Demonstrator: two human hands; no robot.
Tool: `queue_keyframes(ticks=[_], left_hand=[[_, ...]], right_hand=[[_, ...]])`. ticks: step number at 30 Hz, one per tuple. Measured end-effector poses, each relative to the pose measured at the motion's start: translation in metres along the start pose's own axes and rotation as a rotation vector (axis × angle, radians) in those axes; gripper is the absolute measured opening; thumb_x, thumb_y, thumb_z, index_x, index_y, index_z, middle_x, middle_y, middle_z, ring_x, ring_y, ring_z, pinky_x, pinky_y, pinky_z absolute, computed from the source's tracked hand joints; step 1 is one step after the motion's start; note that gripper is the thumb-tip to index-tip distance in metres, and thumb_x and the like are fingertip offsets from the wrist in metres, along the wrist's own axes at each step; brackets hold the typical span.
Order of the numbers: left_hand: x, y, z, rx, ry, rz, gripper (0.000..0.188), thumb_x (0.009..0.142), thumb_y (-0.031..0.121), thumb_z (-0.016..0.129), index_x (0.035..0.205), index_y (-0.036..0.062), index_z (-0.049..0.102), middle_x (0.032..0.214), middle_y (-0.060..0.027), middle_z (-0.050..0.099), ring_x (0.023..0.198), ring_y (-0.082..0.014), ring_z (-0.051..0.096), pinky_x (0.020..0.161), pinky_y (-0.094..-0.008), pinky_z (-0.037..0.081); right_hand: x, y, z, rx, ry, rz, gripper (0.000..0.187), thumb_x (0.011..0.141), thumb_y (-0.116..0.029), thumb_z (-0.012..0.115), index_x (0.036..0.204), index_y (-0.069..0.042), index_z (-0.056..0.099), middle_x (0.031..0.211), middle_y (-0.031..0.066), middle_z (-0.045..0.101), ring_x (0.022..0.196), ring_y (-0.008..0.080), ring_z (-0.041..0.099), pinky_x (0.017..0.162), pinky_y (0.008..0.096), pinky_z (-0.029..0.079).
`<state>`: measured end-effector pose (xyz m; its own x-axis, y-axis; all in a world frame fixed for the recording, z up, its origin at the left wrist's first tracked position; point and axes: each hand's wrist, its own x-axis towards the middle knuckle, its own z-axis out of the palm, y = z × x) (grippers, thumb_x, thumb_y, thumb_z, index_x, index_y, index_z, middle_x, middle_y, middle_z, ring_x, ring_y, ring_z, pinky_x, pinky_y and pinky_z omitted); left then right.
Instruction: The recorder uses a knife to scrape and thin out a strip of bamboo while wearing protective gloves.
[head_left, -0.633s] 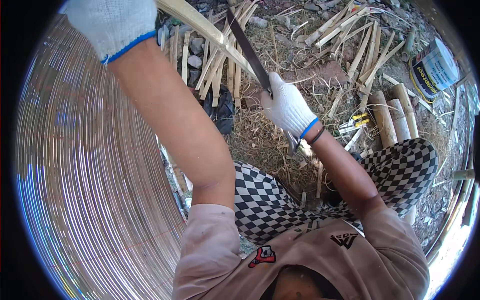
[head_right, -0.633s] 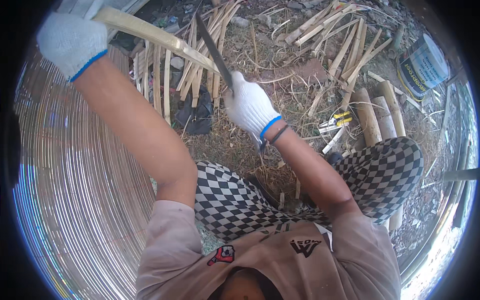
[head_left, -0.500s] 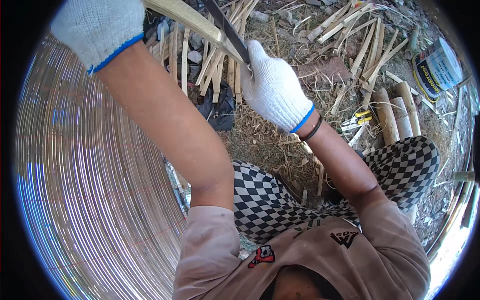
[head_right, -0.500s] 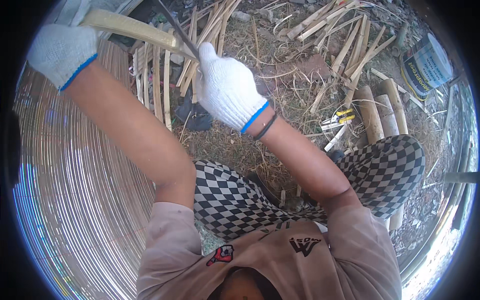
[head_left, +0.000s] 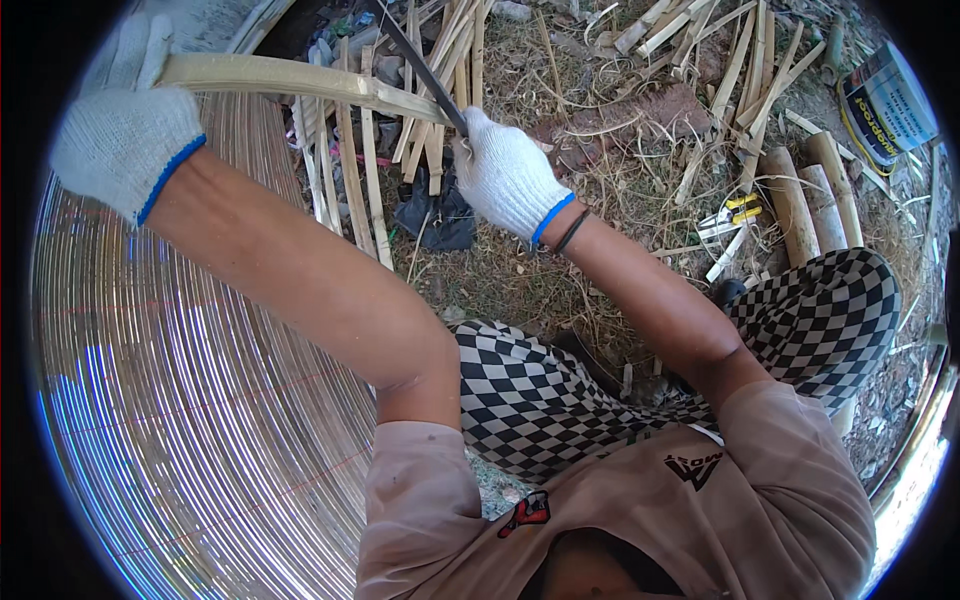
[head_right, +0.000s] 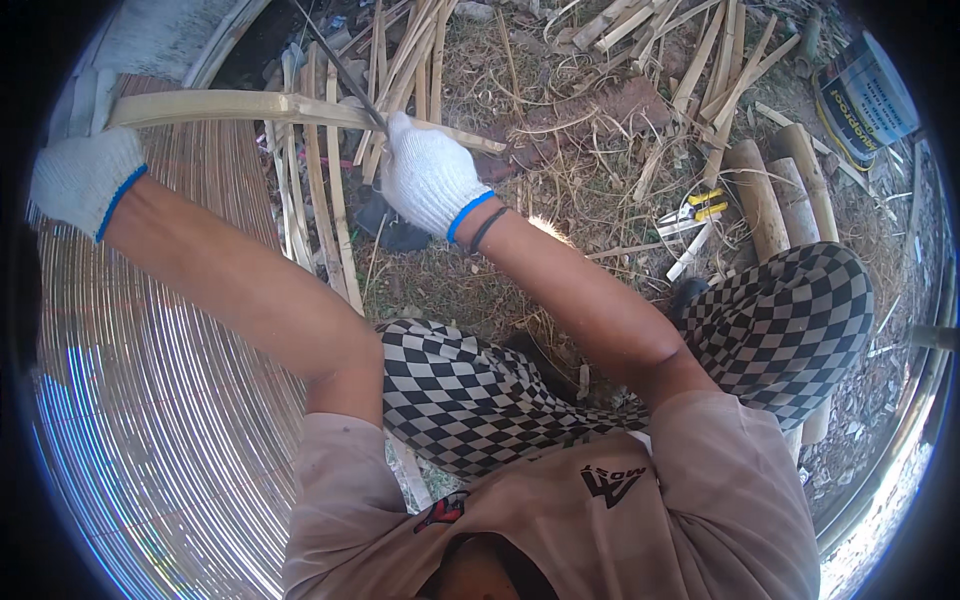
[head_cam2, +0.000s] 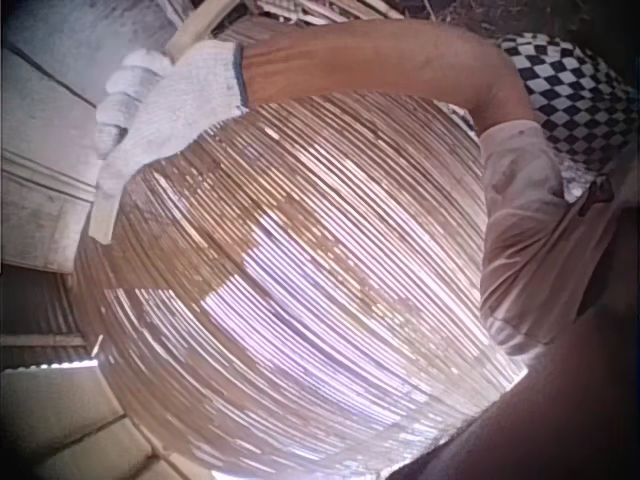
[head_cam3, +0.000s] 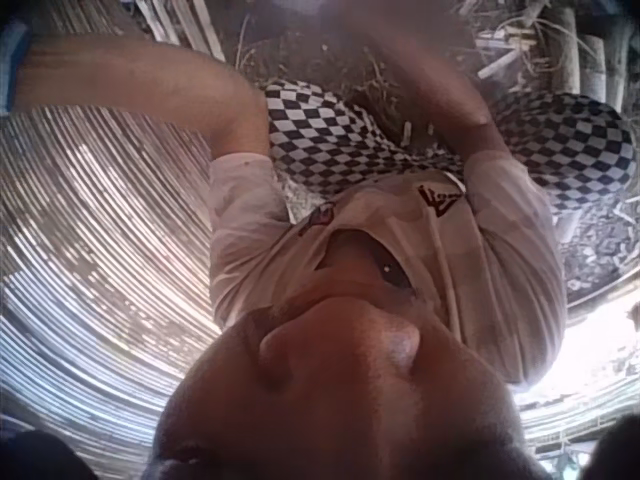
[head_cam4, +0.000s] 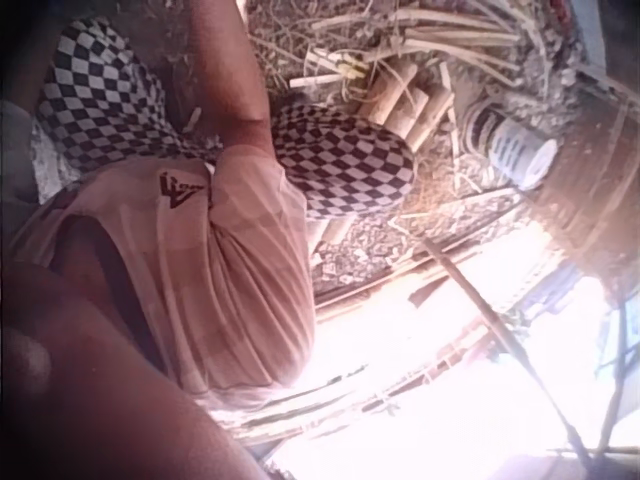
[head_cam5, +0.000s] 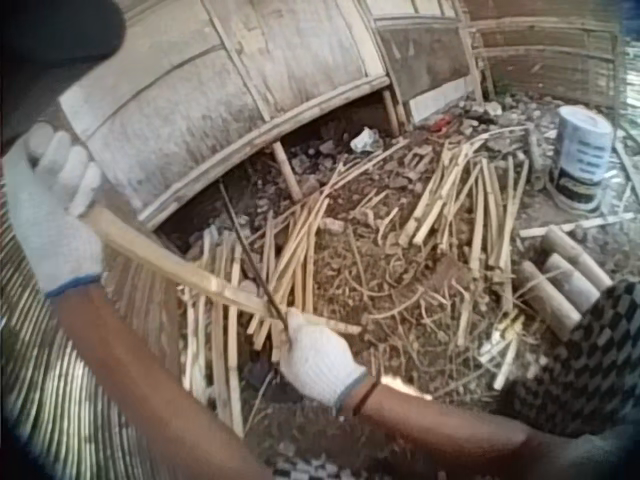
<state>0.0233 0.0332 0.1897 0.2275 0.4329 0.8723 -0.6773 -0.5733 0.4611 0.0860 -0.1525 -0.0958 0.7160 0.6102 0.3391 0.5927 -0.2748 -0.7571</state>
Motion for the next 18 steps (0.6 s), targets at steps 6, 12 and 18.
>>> queue_keyframes(ticks=[6, 12, 18], left_hand=[[-0.017, 0.011, -0.016, 0.162, 0.141, 0.064, 0.044, 0.1, 0.032, 0.035, 0.096, -0.0073, 0.053, 0.103, -0.0315, 0.062, 0.085, -0.0428, 0.069, 0.072, -0.0532, 0.065], [-0.022, 0.011, 0.006, 0.213, 0.23, 0.137, 0.049, 0.101, 0.034, 0.034, 0.104, -0.0111, 0.053, 0.106, -0.0317, 0.062, 0.085, -0.045, 0.068, 0.07, -0.0529, 0.066], [0.001, 0.011, -0.004, 0.212, 0.093, 0.058, 0.048, 0.101, 0.028, 0.032, 0.111, -0.0159, 0.049, 0.114, -0.0338, 0.059, 0.091, -0.0474, 0.068, 0.073, -0.0519, 0.066]], right_hand=[[-0.001, -0.046, -0.024, 0.078, -0.113, -0.095, 0.023, 0.088, -0.011, 0.054, 0.102, 0.008, 0.054, 0.068, 0.0245, 0.065, 0.068, 0.0412, 0.068, 0.061, 0.0477, 0.055], [0.008, -0.034, -0.022, 0.099, -0.143, -0.043, 0.026, 0.085, -0.008, 0.055, 0.105, 0.009, 0.054, 0.071, 0.0249, 0.066, 0.071, 0.0407, 0.07, 0.063, 0.0463, 0.057], [0.02, -0.022, -0.021, 0.225, -0.115, -0.067, 0.029, 0.085, -0.007, 0.055, 0.109, 0.009, 0.054, 0.066, 0.0241, 0.064, 0.067, 0.0401, 0.069, 0.06, 0.0462, 0.056]])
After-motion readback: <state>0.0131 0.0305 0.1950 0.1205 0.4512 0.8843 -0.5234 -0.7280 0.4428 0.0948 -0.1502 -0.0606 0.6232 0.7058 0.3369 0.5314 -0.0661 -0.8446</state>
